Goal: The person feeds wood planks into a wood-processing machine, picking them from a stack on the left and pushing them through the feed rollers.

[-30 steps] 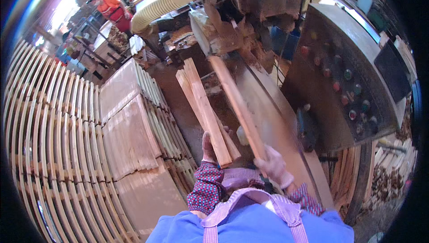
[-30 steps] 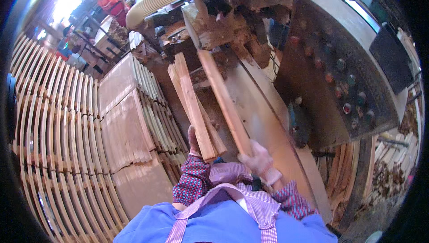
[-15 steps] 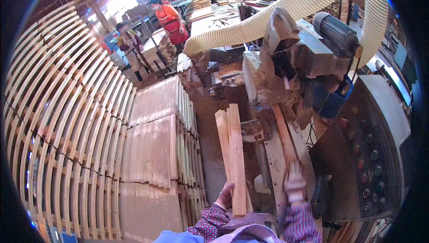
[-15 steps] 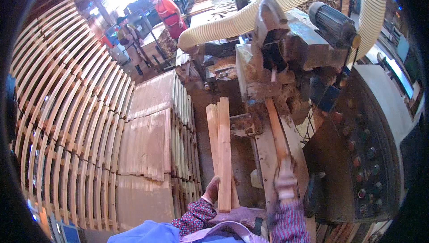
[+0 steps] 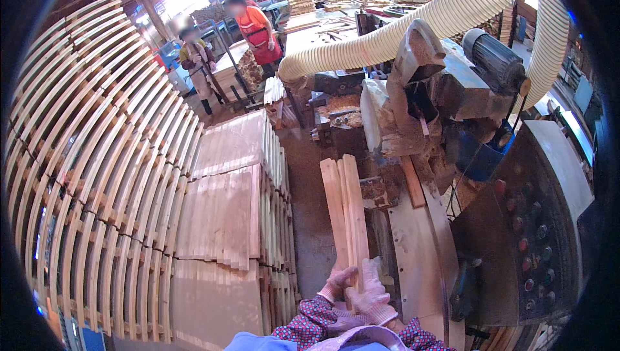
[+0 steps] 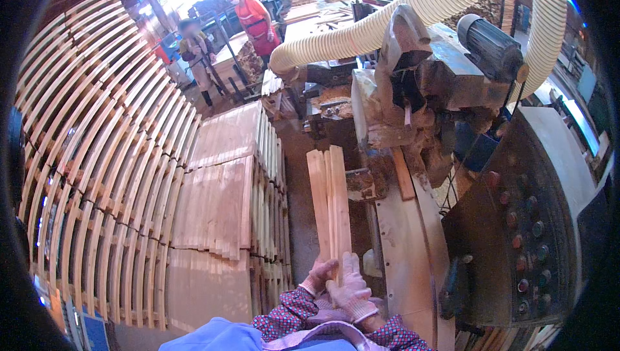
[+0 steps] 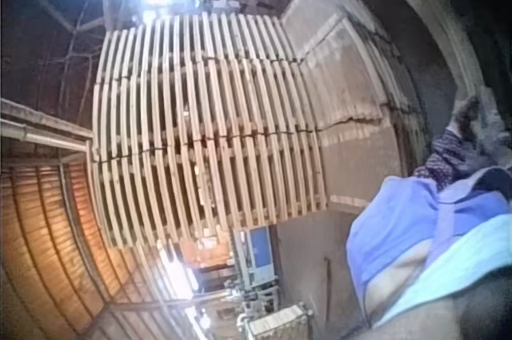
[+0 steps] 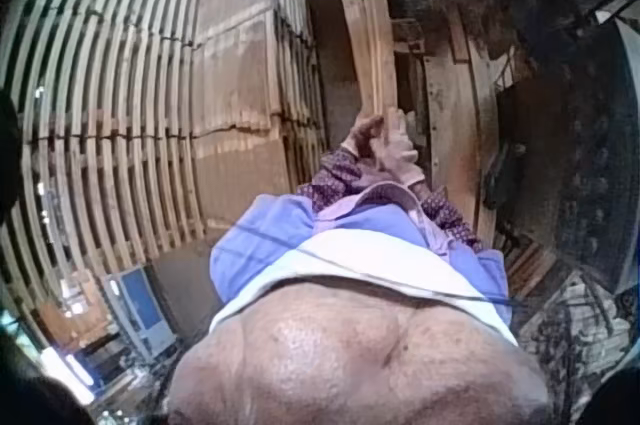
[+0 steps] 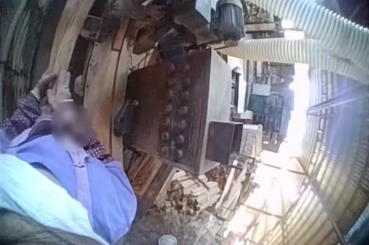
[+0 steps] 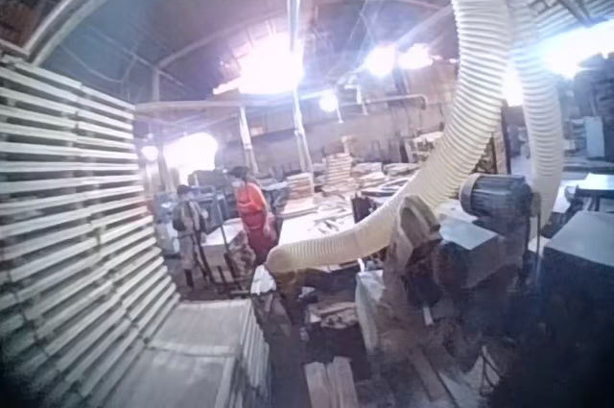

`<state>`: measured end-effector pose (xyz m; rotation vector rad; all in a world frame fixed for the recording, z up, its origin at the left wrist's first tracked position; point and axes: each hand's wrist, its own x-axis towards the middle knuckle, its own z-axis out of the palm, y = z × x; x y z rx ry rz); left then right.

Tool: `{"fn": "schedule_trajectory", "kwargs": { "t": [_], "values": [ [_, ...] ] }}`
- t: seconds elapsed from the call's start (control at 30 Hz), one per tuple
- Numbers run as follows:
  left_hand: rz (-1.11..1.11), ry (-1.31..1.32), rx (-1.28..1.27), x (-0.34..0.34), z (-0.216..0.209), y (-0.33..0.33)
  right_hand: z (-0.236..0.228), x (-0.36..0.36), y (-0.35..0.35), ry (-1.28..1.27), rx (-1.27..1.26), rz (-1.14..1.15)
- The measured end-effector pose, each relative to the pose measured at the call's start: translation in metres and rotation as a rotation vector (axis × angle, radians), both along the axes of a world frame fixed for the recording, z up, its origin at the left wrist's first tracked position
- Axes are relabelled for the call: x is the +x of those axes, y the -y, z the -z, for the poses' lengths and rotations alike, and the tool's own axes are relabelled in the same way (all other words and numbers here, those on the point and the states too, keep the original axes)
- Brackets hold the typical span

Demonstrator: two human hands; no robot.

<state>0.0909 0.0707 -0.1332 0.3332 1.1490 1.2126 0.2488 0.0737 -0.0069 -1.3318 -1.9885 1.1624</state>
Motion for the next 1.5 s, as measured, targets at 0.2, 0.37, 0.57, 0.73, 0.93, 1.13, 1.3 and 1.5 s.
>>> {"fn": "schedule_trajectory", "kwargs": {
  "t": [0.2,0.37,0.57,0.73,0.93,1.13,1.3,1.5],
  "values": [
    [-0.060,0.161,0.024,-0.001,-0.022,0.005,-0.049,0.084,0.031,-0.105,-0.245,0.030],
    [-0.042,0.211,0.105,-0.001,-0.014,0.002,0.012,0.150,0.069,0.369,0.056,0.221],
    [-0.019,0.134,0.025,-0.010,-0.012,0.003,0.054,0.155,0.048,0.620,0.294,0.241],
    [0.005,-0.063,-0.068,-0.023,-0.028,0.016,0.074,0.159,0.032,0.758,0.392,0.233],
    [-0.072,-0.088,-0.032,-0.013,-0.059,0.006,0.101,0.159,-0.040,0.913,0.576,0.166],
    [-0.013,-0.084,0.011,-0.016,-0.078,-0.030,0.089,0.067,-0.277,0.755,0.535,0.094],
    [-0.045,-0.120,0.073,-0.010,-0.070,-0.035,0.043,0.012,-0.223,-0.279,-0.077,0.307],
    [-0.162,-0.018,0.015,0.036,-0.073,-0.024,-0.018,0.019,-0.055,-0.008,0.050,-0.182]
  ]
}}
